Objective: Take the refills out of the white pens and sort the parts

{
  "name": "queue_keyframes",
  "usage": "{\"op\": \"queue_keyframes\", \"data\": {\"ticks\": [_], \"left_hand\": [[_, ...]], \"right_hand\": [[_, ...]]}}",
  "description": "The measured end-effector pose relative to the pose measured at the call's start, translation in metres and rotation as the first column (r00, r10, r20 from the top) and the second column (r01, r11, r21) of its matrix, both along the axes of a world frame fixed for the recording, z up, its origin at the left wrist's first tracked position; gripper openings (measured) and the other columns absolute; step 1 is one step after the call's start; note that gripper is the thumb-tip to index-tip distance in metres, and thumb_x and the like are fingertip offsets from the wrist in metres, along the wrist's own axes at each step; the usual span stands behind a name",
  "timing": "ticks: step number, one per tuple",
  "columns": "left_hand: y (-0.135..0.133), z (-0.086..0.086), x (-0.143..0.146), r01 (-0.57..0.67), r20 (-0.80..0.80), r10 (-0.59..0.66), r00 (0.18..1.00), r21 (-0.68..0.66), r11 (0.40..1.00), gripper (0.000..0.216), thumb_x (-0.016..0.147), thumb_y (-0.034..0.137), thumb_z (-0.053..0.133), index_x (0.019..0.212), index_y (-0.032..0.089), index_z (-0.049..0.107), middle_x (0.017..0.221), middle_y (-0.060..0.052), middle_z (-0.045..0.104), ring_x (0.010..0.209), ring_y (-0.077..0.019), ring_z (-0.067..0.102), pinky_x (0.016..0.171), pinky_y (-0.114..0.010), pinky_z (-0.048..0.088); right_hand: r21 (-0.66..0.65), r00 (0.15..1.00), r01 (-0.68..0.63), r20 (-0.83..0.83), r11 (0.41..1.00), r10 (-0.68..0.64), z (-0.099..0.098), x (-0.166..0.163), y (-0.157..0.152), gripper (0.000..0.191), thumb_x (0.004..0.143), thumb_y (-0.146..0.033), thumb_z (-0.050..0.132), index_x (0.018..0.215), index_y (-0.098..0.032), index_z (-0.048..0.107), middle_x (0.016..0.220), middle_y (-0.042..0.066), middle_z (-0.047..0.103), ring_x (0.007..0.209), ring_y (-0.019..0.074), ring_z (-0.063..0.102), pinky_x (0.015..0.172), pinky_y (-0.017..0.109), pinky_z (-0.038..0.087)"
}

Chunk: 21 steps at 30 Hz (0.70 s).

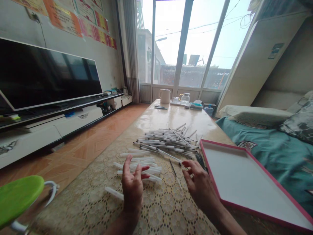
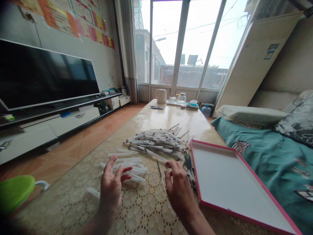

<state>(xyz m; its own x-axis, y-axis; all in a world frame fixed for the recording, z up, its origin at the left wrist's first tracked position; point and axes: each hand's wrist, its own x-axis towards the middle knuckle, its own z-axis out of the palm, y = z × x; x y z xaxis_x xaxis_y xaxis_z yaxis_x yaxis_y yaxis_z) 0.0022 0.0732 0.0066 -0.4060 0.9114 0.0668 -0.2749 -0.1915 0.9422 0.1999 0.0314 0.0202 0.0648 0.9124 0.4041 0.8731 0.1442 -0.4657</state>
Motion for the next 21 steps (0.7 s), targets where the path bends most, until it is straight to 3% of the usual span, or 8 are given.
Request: {"op": "queue_keyframes", "data": {"ticks": [3, 6, 10, 15, 21], "left_hand": [[-0.005, 0.001, 0.003, 0.074, -0.047, -0.073, 0.996, 0.018, 0.997, 0.041, 0.076, 0.028, 0.057, 0.116, 0.024, 0.047, 0.128, -0.008, 0.044, 0.061, -0.0111, 0.064, 0.042, -0.021, 0.050], [-0.008, -0.001, 0.006, 0.157, -0.057, -0.157, 0.986, 0.002, 0.988, 0.036, 0.075, 0.031, 0.057, 0.108, 0.019, 0.050, 0.111, -0.009, 0.054, 0.053, -0.0105, 0.061, 0.039, -0.022, 0.048], [-0.011, -0.003, 0.010, 0.234, -0.067, -0.235, 0.970, -0.020, 0.972, 0.031, 0.075, 0.034, 0.056, 0.101, 0.017, 0.052, 0.093, -0.006, 0.059, 0.050, -0.0116, 0.059, 0.038, -0.022, 0.046], [-0.012, -0.001, 0.013, 0.271, -0.075, -0.273, 0.959, -0.037, 0.962, 0.027, 0.075, 0.034, 0.056, 0.094, 0.016, 0.054, 0.084, -0.003, 0.059, 0.048, -0.0104, 0.058, 0.036, -0.019, 0.043], [-0.014, -0.003, 0.018, 0.386, -0.110, -0.395, 0.912, -0.099, 0.917, 0.028, 0.073, 0.038, 0.058, 0.087, 0.015, 0.055, 0.081, -0.004, 0.058, 0.048, -0.0117, 0.060, 0.034, -0.020, 0.045]], "right_hand": [[-0.189, 0.980, -0.052, 0.178, 0.981, 0.086, 0.011, -0.015, 0.014, 0.015, 0.084, -0.015, 0.042, 0.087, -0.019, 0.056, 0.087, 0.004, 0.059, 0.074, 0.0143, 0.056, 0.067, 0.022, 0.041], [-0.193, 0.961, -0.016, 0.269, 0.981, 0.069, 0.015, -0.021, 0.042, 0.024, 0.080, -0.004, 0.039, 0.084, -0.018, 0.058, 0.090, 0.007, 0.059, 0.085, 0.0168, 0.054, 0.071, 0.023, 0.037], [-0.162, 0.961, 0.011, 0.273, 0.987, 0.034, 0.005, -0.026, 0.079, 0.027, 0.077, 0.001, 0.038, 0.086, -0.015, 0.058, 0.091, 0.010, 0.060, 0.090, 0.0195, 0.052, 0.073, 0.026, 0.035], [-0.134, 0.987, 0.004, 0.162, 0.991, 0.018, -0.005, -0.029, 0.093, 0.023, 0.074, 0.000, 0.041, 0.078, -0.015, 0.057, 0.084, 0.010, 0.061, 0.084, 0.0197, 0.054, 0.070, 0.027, 0.036], [-0.080, 0.990, -0.043, -0.137, 0.996, 0.031, 0.012, -0.015, 0.065, 0.008, 0.082, -0.021, 0.046, 0.081, -0.016, 0.052, 0.075, 0.004, 0.060, 0.067, 0.0158, 0.058, 0.062, 0.026, 0.042]]}}
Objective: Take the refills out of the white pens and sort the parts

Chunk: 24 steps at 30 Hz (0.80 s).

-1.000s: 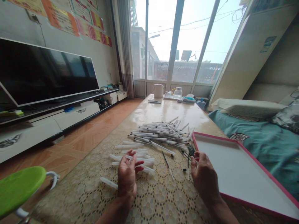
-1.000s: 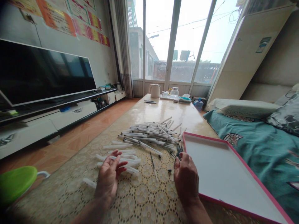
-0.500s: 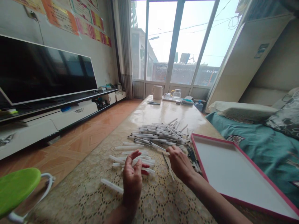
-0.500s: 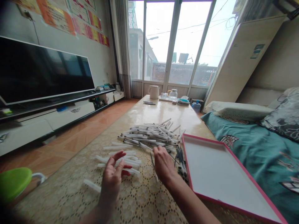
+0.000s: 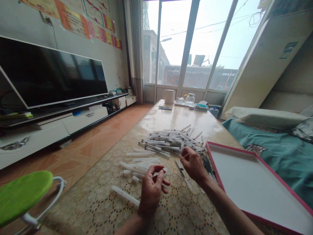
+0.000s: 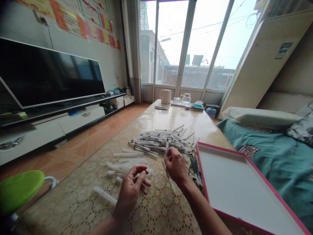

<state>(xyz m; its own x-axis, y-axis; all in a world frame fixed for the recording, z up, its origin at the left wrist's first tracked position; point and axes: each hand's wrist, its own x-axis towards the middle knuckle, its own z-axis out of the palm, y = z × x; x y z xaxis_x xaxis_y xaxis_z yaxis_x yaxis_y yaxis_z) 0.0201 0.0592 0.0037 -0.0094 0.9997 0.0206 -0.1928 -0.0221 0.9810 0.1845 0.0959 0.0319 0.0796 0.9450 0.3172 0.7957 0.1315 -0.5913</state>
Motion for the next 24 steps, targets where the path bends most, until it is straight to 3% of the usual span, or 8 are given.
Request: {"op": "queue_keyframes", "data": {"ticks": [3, 7, 11, 13, 15, 18, 21, 24], "left_hand": [[-0.002, -0.003, 0.004, 0.123, -0.023, -0.123, 0.992, -0.013, 0.992, 0.033, 0.073, 0.040, 0.060, 0.094, 0.015, 0.053, 0.086, -0.005, 0.057, 0.052, -0.0136, 0.062, 0.036, -0.021, 0.047], [-0.001, -0.006, 0.006, 0.324, 0.098, -0.321, 0.942, -0.020, 0.946, 0.037, 0.074, 0.040, 0.060, 0.099, 0.016, 0.050, 0.077, -0.003, 0.059, 0.051, -0.0141, 0.062, 0.038, -0.022, 0.046], [0.004, -0.006, 0.003, 0.327, 0.215, -0.308, 0.927, -0.056, 0.943, 0.032, 0.067, 0.039, 0.068, 0.081, 0.014, 0.054, 0.062, -0.001, 0.060, 0.047, -0.0120, 0.059, 0.037, -0.019, 0.042], [0.006, -0.004, 0.001, 0.249, 0.250, -0.221, 0.943, -0.086, 0.965, 0.032, 0.064, 0.038, 0.071, 0.077, 0.014, 0.054, 0.059, 0.001, 0.060, 0.045, -0.0102, 0.056, 0.036, -0.017, 0.040], [0.007, -0.003, 0.000, 0.193, 0.269, -0.159, 0.950, -0.106, 0.975, 0.030, 0.064, 0.037, 0.071, 0.076, 0.015, 0.054, 0.057, 0.002, 0.059, 0.043, -0.0084, 0.054, 0.036, -0.016, 0.039], [0.006, -0.002, 0.000, 0.205, 0.243, -0.177, 0.954, -0.094, 0.974, 0.027, 0.066, 0.036, 0.070, 0.073, 0.016, 0.054, 0.054, 0.004, 0.056, 0.039, -0.0062, 0.049, 0.034, -0.015, 0.036], [0.004, -0.002, 0.001, 0.261, 0.187, -0.247, 0.951, -0.055, 0.964, 0.025, 0.068, 0.035, 0.069, 0.070, 0.016, 0.054, 0.052, 0.006, 0.052, 0.036, -0.0048, 0.045, 0.032, -0.015, 0.033], [0.003, -0.001, 0.002, 0.306, 0.176, -0.290, 0.941, -0.066, 0.950, 0.027, 0.066, 0.037, 0.070, 0.069, 0.015, 0.055, 0.052, 0.006, 0.051, 0.035, -0.0047, 0.044, 0.033, -0.016, 0.033]], "right_hand": [[-0.008, 0.954, -0.078, -0.291, 0.997, 0.072, 0.004, 0.001, -0.026, 0.018, 0.086, -0.033, 0.043, 0.087, -0.016, 0.050, 0.069, 0.002, 0.062, 0.062, 0.0148, 0.060, 0.056, 0.025, 0.046], [-0.021, 0.488, -0.183, -0.870, 0.983, 0.072, -0.006, -0.006, -0.057, 0.027, 0.072, -0.038, 0.065, 0.081, -0.015, 0.054, 0.068, 0.003, 0.064, 0.066, 0.0165, 0.061, 0.062, 0.028, 0.048], [-0.091, 0.285, -0.214, -0.958, 0.973, -0.027, -0.017, -0.002, -0.071, 0.033, 0.067, -0.039, 0.071, 0.084, -0.014, 0.058, 0.073, 0.005, 0.065, 0.068, 0.0193, 0.064, 0.059, 0.028, 0.048], [-0.117, 0.342, -0.141, -0.938, 0.983, -0.062, -0.018, 0.008, -0.072, 0.036, 0.071, -0.046, 0.065, 0.088, -0.016, 0.058, 0.074, 0.006, 0.065, 0.069, 0.0214, 0.064, 0.057, 0.030, 0.049], [-0.086, 0.573, 0.007, -0.816, 0.996, -0.074, -0.015, 0.020, -0.073, 0.036, 0.077, -0.050, 0.055, 0.087, -0.016, 0.060, 0.075, 0.007, 0.065, 0.070, 0.0220, 0.063, 0.059, 0.032, 0.048], [0.124, 0.936, 0.072, -0.352, 0.990, -0.024, -0.004, 0.028, -0.074, 0.032, 0.083, -0.045, 0.047, 0.079, -0.018, 0.064, 0.081, 0.008, 0.064, 0.078, 0.0224, 0.059, 0.071, 0.034, 0.045], [0.081, 0.986, -0.167, -0.008, 0.983, 0.169, 0.003, 0.017, -0.075, 0.027, 0.086, -0.038, 0.044, 0.080, -0.021, 0.064, 0.080, 0.006, 0.063, 0.074, 0.0187, 0.058, 0.069, 0.030, 0.043], [-0.074, 0.946, -0.324, -0.050, 0.943, 0.321, -0.002, -0.002, -0.075, 0.025, 0.086, -0.038, 0.045, 0.080, -0.021, 0.061, 0.067, 0.000, 0.060, 0.059, 0.0132, 0.054, 0.057, 0.023, 0.039]]}}
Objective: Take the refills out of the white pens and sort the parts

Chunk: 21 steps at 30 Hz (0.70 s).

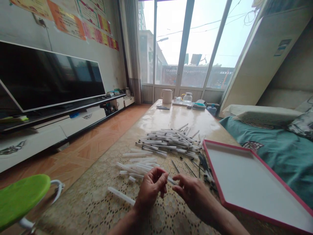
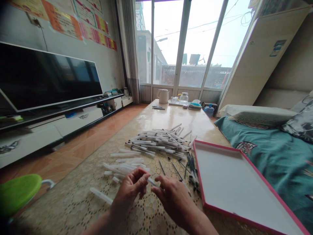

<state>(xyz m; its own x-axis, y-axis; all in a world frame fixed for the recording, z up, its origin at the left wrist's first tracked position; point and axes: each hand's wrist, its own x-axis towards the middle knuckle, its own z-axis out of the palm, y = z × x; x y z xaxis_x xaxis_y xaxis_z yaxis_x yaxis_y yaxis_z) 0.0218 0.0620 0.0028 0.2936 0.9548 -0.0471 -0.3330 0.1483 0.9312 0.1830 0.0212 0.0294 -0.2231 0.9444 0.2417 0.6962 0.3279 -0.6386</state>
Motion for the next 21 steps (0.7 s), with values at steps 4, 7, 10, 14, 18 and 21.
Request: {"op": "queue_keyframes", "data": {"ticks": [4, 7, 10, 14, 18, 21], "left_hand": [[-0.002, 0.003, 0.000, 0.059, 0.060, -0.055, 0.997, -0.060, 0.996, 0.031, 0.069, 0.043, 0.066, 0.078, 0.015, 0.060, 0.045, 0.007, 0.047, 0.031, -0.0033, 0.036, 0.031, -0.015, 0.025], [-0.004, 0.003, 0.000, 0.174, 0.093, -0.168, 0.981, -0.055, 0.983, 0.036, 0.073, 0.049, 0.060, 0.083, 0.014, 0.061, 0.039, 0.007, 0.044, 0.029, -0.0036, 0.032, 0.030, -0.016, 0.019], [-0.004, 0.001, 0.000, 0.231, 0.062, -0.227, 0.972, -0.059, 0.971, 0.036, 0.074, 0.051, 0.057, 0.077, 0.015, 0.060, 0.038, 0.006, 0.045, 0.027, -0.0028, 0.030, 0.030, -0.016, 0.017], [-0.003, -0.006, 0.002, 0.145, 0.008, -0.145, 0.989, -0.081, 0.986, 0.037, 0.070, 0.053, 0.061, 0.069, 0.016, 0.056, 0.036, 0.007, 0.043, 0.024, -0.0030, 0.031, 0.029, -0.015, 0.016], [-0.005, -0.011, 0.007, 0.039, 0.006, -0.039, 0.999, -0.108, 0.993, 0.037, 0.067, 0.052, 0.063, 0.068, 0.015, 0.056, 0.040, 0.007, 0.047, 0.025, -0.0025, 0.032, 0.027, -0.014, 0.020], [-0.006, -0.010, 0.010, -0.015, 0.012, 0.017, 1.000, -0.132, 0.991, 0.038, 0.068, 0.053, 0.062, 0.069, 0.015, 0.056, 0.042, 0.007, 0.049, 0.025, -0.0025, 0.034, 0.026, -0.014, 0.022]], "right_hand": [[-0.318, 0.891, -0.176, -0.453, 0.931, 0.014, -0.016, -0.013, 0.001, 0.039, 0.086, -0.050, 0.040, 0.071, -0.017, 0.054, 0.046, -0.008, 0.039, 0.039, 0.0064, 0.035, 0.040, 0.017, 0.028], [-0.533, 0.632, -0.472, -0.760, 0.702, -0.153, -0.024, -0.011, -0.001, 0.040, 0.083, -0.056, 0.042, 0.076, -0.018, 0.052, 0.042, -0.012, 0.028, 0.030, 0.0030, 0.018, 0.030, 0.014, 0.017], [-0.543, 0.511, -0.619, -0.827, 0.568, -0.235, -0.031, -0.011, -0.002, 0.039, 0.081, -0.057, 0.045, 0.078, -0.019, 0.051, 0.043, -0.013, 0.024, 0.031, 0.0024, 0.013, 0.030, 0.013, 0.016], [-0.455, 0.739, -0.323, -0.669, 0.830, -0.079, -0.043, -0.021, 0.000, 0.049, 0.082, -0.062, 0.036, 0.065, -0.018, 0.048, 0.041, -0.010, 0.030, 0.033, 0.0052, 0.027, 0.036, 0.017, 0.025], [-0.053, 0.992, 0.036, -0.121, 0.998, -0.042, -0.046, -0.031, -0.004, 0.038, 0.092, -0.038, 0.027, 0.069, -0.019, 0.049, 0.058, 0.001, 0.054, 0.052, 0.0118, 0.051, 0.049, 0.021, 0.032], [0.123, 0.960, 0.134, 0.231, 0.983, -0.159, -0.044, -0.035, -0.010, 0.024, 0.092, -0.022, 0.029, 0.077, -0.021, 0.049, 0.062, 0.002, 0.060, 0.049, 0.0144, 0.056, 0.044, 0.023, 0.026]]}}
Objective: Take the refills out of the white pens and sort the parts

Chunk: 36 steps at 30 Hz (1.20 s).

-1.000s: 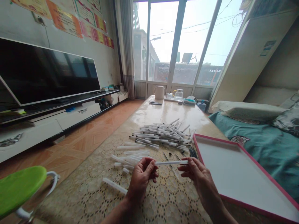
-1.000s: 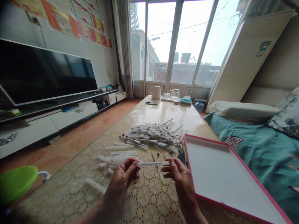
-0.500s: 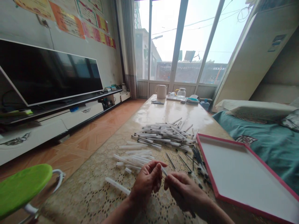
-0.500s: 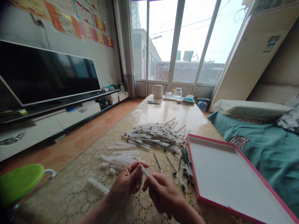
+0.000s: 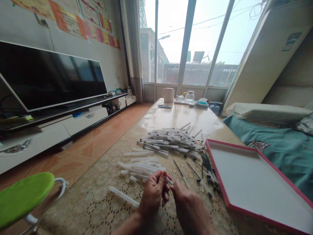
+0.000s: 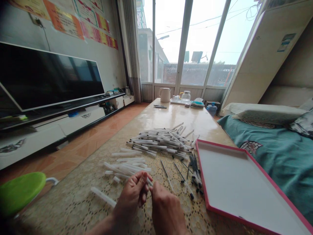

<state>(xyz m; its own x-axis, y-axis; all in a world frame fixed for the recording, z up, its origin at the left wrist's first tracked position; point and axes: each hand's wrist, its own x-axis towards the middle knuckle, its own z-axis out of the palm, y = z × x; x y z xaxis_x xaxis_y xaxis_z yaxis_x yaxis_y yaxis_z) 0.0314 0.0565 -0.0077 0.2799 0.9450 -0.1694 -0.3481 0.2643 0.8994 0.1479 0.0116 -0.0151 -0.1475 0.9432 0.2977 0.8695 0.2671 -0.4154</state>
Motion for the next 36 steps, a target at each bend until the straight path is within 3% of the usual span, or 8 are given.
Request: {"op": "queue_keyframes", "data": {"ticks": [6, 12, 17, 20, 23, 27, 32, 36], "left_hand": [[0.014, 0.007, -0.018, -0.363, 0.038, 0.365, 0.930, -0.044, 0.931, 0.037, 0.066, 0.050, 0.065, 0.066, 0.016, 0.051, 0.042, 0.010, 0.042, 0.027, -0.0008, 0.034, 0.027, -0.011, 0.023], [0.016, 0.005, -0.020, -0.374, -0.080, 0.383, 0.920, 0.113, 0.921, 0.036, 0.069, 0.042, 0.065, 0.090, 0.013, 0.058, 0.054, 0.005, 0.053, 0.033, -0.0038, 0.041, 0.029, -0.014, 0.032], [0.014, 0.009, -0.020, -0.458, -0.081, 0.487, 0.869, 0.238, 0.857, 0.055, 0.071, 0.038, 0.065, 0.118, 0.018, 0.046, 0.067, 0.003, 0.059, 0.034, -0.0041, 0.043, 0.031, -0.015, 0.035], [0.010, 0.009, -0.017, -0.367, -0.102, 0.406, 0.908, 0.272, 0.890, 0.040, 0.070, 0.039, 0.065, 0.101, 0.015, 0.057, 0.057, 0.003, 0.058, 0.034, -0.0048, 0.044, 0.032, -0.015, 0.035], [0.004, 0.004, -0.010, -0.057, -0.158, 0.093, 0.983, 0.219, 0.974, 0.031, 0.068, 0.039, 0.068, 0.081, 0.011, 0.063, 0.045, 0.003, 0.054, 0.033, -0.0065, 0.045, 0.032, -0.016, 0.036], [-0.002, 0.001, -0.002, 0.205, -0.104, -0.191, 0.976, 0.140, 0.969, 0.030, 0.068, 0.038, 0.068, 0.079, 0.010, 0.066, 0.046, 0.001, 0.056, 0.034, -0.0063, 0.045, 0.034, -0.017, 0.037], [0.003, 0.007, -0.008, -0.031, 0.060, 0.027, 0.998, 0.068, 0.997, 0.024, 0.069, 0.034, 0.069, 0.075, 0.011, 0.067, 0.058, -0.003, 0.063, 0.050, -0.0094, 0.057, 0.045, -0.017, 0.045], [0.007, 0.011, -0.012, -0.178, 0.151, 0.178, 0.972, -0.014, 0.984, 0.023, 0.070, 0.033, 0.068, 0.080, 0.012, 0.066, 0.064, -0.005, 0.068, 0.060, -0.0128, 0.064, 0.058, -0.021, 0.051]], "right_hand": [[0.246, 0.950, 0.032, 0.295, 0.969, -0.106, -0.005, 0.005, -0.006, 0.027, 0.093, -0.024, 0.031, 0.073, -0.021, 0.049, 0.060, 0.002, 0.058, 0.051, 0.0168, 0.058, 0.045, 0.025, 0.026], [0.148, 0.974, 0.126, 0.167, 0.981, -0.151, -0.004, 0.017, 0.000, 0.029, 0.094, -0.033, 0.030, 0.073, -0.022, 0.047, 0.056, 0.000, 0.059, 0.044, 0.0139, 0.056, 0.041, 0.024, 0.021], [0.077, 0.986, 0.159, -0.058, 0.984, -0.155, -0.001, 0.020, 0.002, 0.032, 0.095, -0.033, 0.025, 0.073, -0.021, 0.045, 0.059, 0.000, 0.058, 0.053, 0.0140, 0.058, 0.049, 0.022, 0.030], [0.072, 0.989, 0.117, -0.099, 0.991, -0.110, 0.001, 0.020, 0.002, 0.032, 0.094, -0.035, 0.026, 0.076, -0.021, 0.049, 0.056, 0.000, 0.058, 0.050, 0.0139, 0.057, 0.048, 0.022, 0.030], [0.027, 0.991, 0.076, -0.110, 0.997, -0.072, 0.005, 0.018, 0.000, 0.031, 0.093, -0.034, 0.029, 0.078, -0.020, 0.051, 0.060, 0.001, 0.060, 0.053, 0.0143, 0.058, 0.050, 0.022, 0.032], [0.017, 0.985, -0.035, -0.167, 0.999, 0.038, 0.011, 0.014, -0.003, 0.026, 0.092, -0.029, 0.031, 0.098, -0.019, 0.055, 0.079, 0.007, 0.066, 0.070, 0.0172, 0.062, 0.059, 0.023, 0.039], [-0.081, 0.927, 0.022, -0.372, 0.996, -0.051, 0.013, 0.021, 0.002, 0.034, 0.090, -0.043, 0.033, 0.082, -0.019, 0.055, 0.062, 0.002, 0.059, 0.054, 0.0149, 0.057, 0.053, 0.023, 0.040], [-0.258, 0.749, -0.010, -0.642, 0.966, -0.163, 0.008, 0.031, 0.010, 0.047, 0.089, -0.053, 0.027, 0.068, -0.018, 0.050, 0.051, -0.002, 0.050, 0.038, 0.0095, 0.046, 0.039, 0.020, 0.034]]}}
